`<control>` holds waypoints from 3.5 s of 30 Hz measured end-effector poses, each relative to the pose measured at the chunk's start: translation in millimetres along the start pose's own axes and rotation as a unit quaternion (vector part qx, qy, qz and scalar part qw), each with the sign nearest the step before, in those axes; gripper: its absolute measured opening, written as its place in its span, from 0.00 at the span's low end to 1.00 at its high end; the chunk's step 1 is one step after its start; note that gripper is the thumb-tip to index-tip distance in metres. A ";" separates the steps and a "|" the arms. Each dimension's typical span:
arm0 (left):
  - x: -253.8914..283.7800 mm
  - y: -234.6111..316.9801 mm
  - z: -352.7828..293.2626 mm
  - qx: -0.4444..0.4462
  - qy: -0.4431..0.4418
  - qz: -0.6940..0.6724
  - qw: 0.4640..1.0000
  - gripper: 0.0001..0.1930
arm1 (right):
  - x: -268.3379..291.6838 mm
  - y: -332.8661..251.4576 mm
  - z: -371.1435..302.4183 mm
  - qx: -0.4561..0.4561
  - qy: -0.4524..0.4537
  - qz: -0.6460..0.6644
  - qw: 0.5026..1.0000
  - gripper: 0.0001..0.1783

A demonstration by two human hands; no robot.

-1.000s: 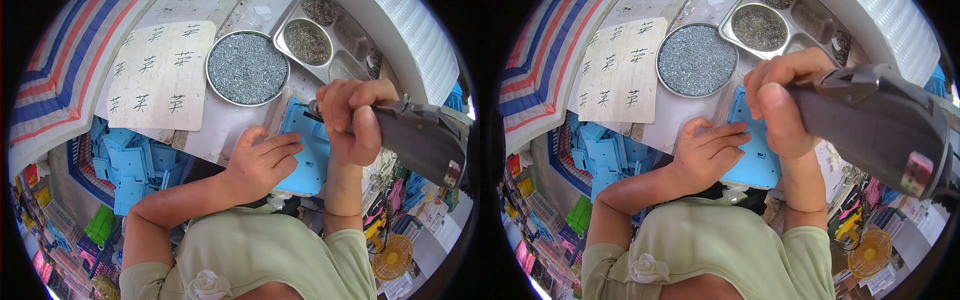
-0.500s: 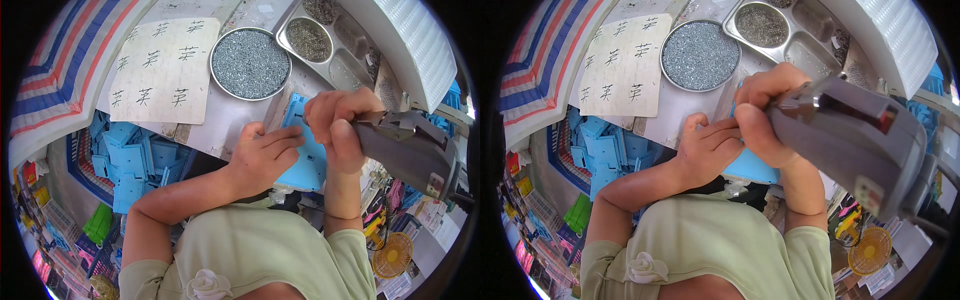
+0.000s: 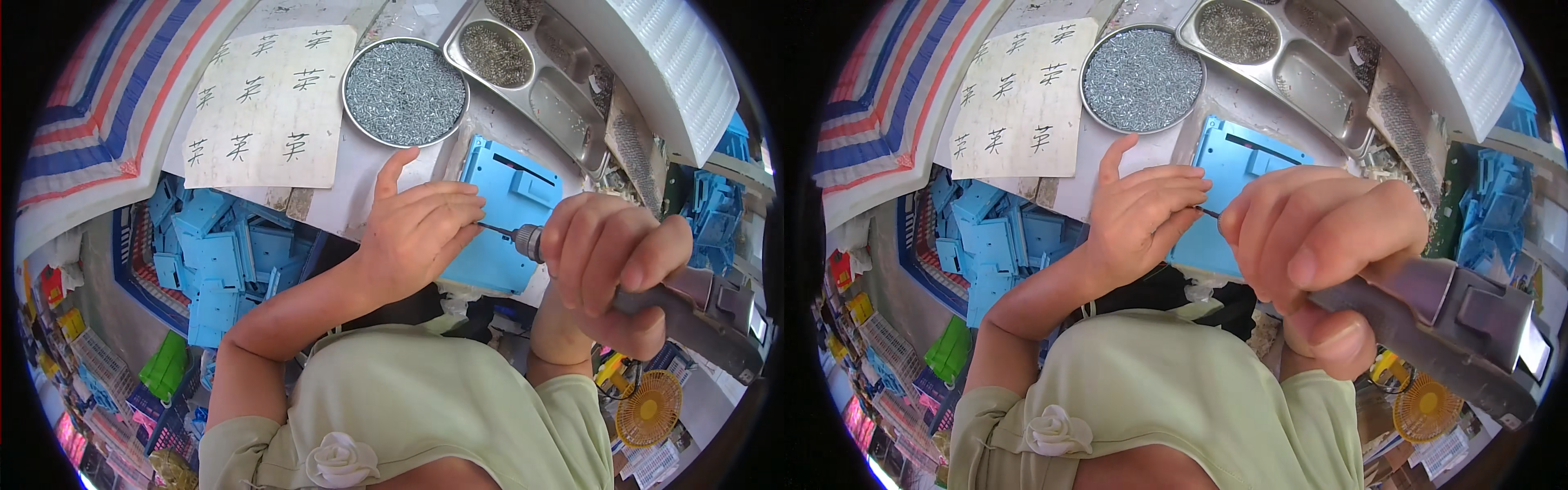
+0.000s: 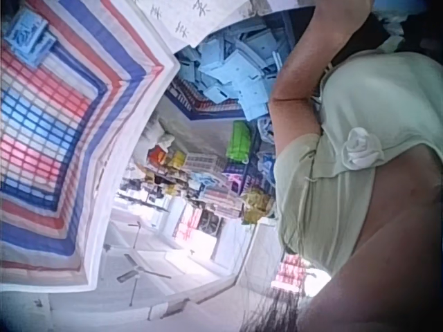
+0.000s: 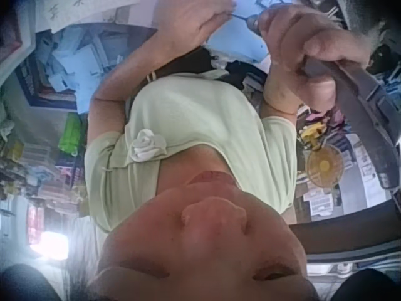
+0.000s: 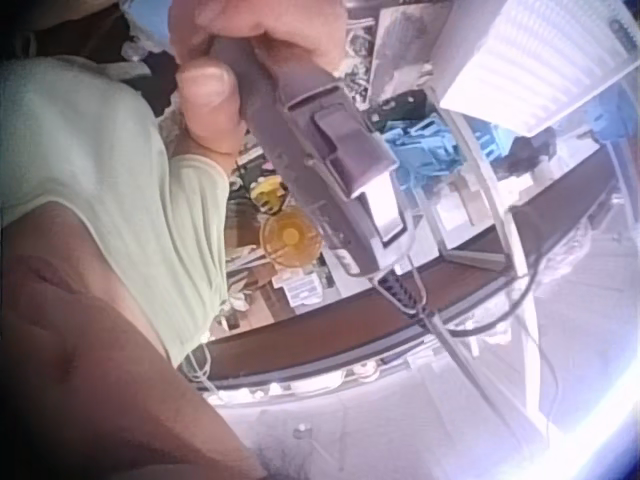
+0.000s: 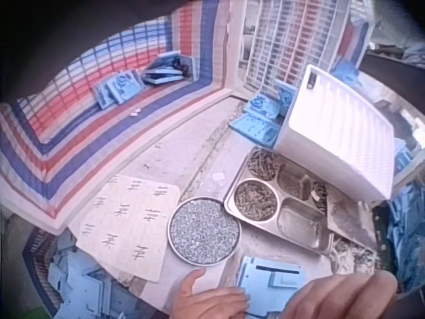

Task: Assemble and solder internal components of a blue plastic electronic device.

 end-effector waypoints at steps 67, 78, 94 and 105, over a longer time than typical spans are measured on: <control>40.6 -22.7 -50.1 0.023 0.020 -0.020 0.999 0.27 | -81.3 32.7 -43.7 -0.046 -0.010 -0.055 0.997 0.15; -33.7 31.1 21.4 -0.105 -0.109 0.000 0.989 0.15 | 14.1 -55.9 -97.1 0.028 0.139 -0.114 0.983 0.17; -62.5 32.6 24.5 -0.049 -0.199 0.102 0.973 0.16 | 60.5 -24.0 -131.7 -0.006 0.219 -0.042 0.975 0.14; -31.7 41.8 79.9 -0.136 -0.098 0.287 0.943 0.16 | 31.5 -69.0 -108.2 0.037 0.163 -0.090 0.982 0.16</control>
Point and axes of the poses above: each hand's wrist, its own z-axis towards the middle knuckle, its own x-axis out of the back of the hand, y = z × x, the point moved 10 cm from there along z, towards the middle knuckle, and after that the axes turned 15 degrees about -y, right-handed, at the moved point
